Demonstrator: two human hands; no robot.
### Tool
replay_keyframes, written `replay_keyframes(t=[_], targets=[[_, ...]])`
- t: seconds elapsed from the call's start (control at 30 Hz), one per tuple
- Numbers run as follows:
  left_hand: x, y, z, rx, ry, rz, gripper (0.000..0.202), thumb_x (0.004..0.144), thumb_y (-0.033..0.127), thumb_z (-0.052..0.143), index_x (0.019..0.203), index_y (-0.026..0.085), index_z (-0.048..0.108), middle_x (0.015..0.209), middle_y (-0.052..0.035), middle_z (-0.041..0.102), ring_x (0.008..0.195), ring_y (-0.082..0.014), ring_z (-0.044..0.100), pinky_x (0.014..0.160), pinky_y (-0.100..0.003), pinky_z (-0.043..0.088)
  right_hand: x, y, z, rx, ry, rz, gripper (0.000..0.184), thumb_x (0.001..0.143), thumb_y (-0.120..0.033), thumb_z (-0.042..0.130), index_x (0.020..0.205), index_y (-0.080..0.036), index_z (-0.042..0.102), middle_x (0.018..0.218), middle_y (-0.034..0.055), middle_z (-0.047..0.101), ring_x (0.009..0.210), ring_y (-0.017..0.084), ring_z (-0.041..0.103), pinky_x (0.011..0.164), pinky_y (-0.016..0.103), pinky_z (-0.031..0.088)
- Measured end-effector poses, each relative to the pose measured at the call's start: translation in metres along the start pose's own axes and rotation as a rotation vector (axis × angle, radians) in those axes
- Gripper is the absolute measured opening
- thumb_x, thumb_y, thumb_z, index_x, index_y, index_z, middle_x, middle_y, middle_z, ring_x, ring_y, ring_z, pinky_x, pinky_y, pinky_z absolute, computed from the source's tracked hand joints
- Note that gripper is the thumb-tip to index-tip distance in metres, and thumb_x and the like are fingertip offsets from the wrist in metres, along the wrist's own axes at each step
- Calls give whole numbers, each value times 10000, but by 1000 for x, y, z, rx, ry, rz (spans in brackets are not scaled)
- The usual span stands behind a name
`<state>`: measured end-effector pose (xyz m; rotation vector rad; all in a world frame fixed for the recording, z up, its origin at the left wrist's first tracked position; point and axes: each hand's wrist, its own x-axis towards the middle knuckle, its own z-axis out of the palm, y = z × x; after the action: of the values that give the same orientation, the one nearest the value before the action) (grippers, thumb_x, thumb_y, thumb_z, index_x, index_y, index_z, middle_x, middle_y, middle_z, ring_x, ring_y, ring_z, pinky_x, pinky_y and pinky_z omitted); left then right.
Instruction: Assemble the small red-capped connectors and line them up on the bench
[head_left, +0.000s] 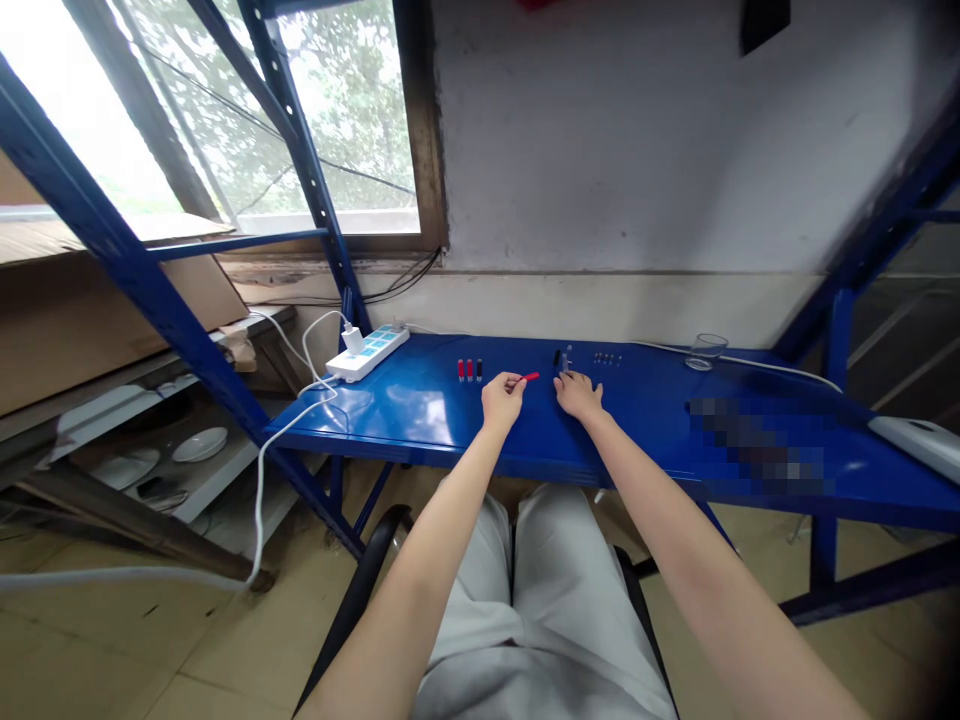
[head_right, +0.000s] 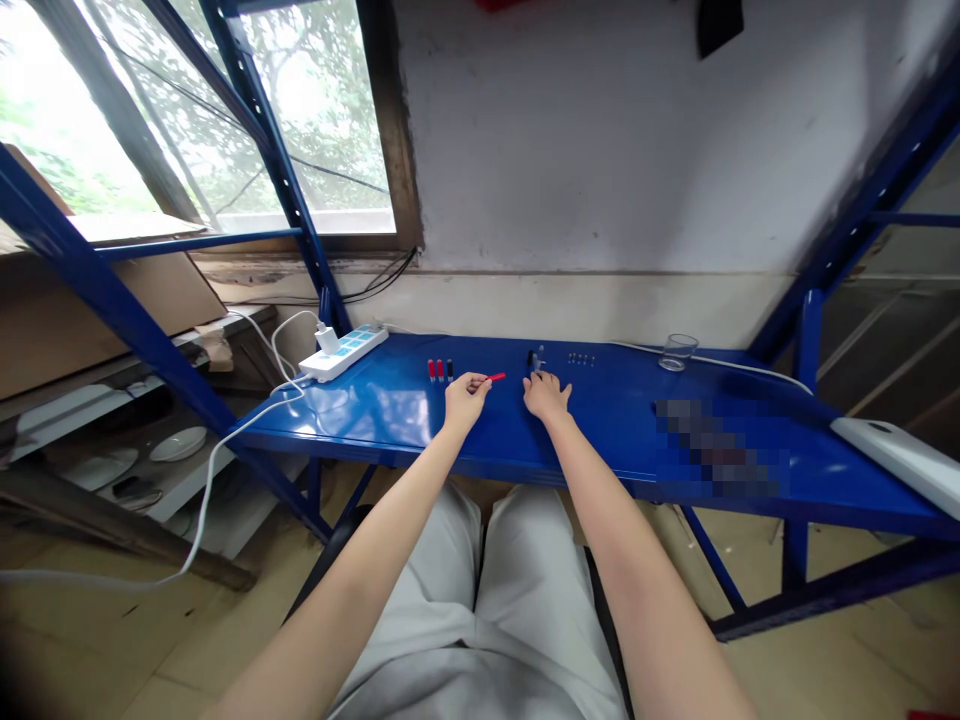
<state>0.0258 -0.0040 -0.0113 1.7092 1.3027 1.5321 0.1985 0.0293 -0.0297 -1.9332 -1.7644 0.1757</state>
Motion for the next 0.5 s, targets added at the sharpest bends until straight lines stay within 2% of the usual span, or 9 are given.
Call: replay_keyframes(t=[0.1, 0.23, 0.33, 0.5], targets=[[1, -2, 0, -4, 2, 7, 147, 753, 270, 577, 812, 148, 636, 749, -40, 653, 645, -106, 581, 649, -228, 472, -12, -6, -5, 8, 63, -82, 372, 886, -353, 288, 1039, -190, 587, 1189, 135, 523, 1150, 300, 406, 960, 620, 187], [1, -3, 1, -7, 2, -15, 145, 755, 263, 579, 814, 143, 634, 752, -46, 656, 649, -107, 584, 651, -231, 471, -23, -12, -13, 172, 190, -198, 260, 851, -352, 369, 864, -178, 562, 924, 112, 576, 900, 233, 518, 820, 431, 393], [0, -1, 0, -11, -5, -35, 138, 759, 248, 575, 825, 143, 634, 762, -51, 660, 666, -111, 593, 661, -235, 473, -27, -13, -18, 372, 286, -230, 218, 849, -337, 352, 871, -176, 497, 850, 88, 562, 771, 190, 525, 720, 335, 419], [1, 0, -1, -29, -13, -55, 130, 762, 235, 574, 824, 137, 634, 760, -60, 665, 680, -117, 602, 666, -237, 476, -30, -14, -22, 567, 295, -205, 202, 851, -360, 342, 893, -198, 455, 749, 28, 538, 670, 150, 513, 644, 275, 407]])
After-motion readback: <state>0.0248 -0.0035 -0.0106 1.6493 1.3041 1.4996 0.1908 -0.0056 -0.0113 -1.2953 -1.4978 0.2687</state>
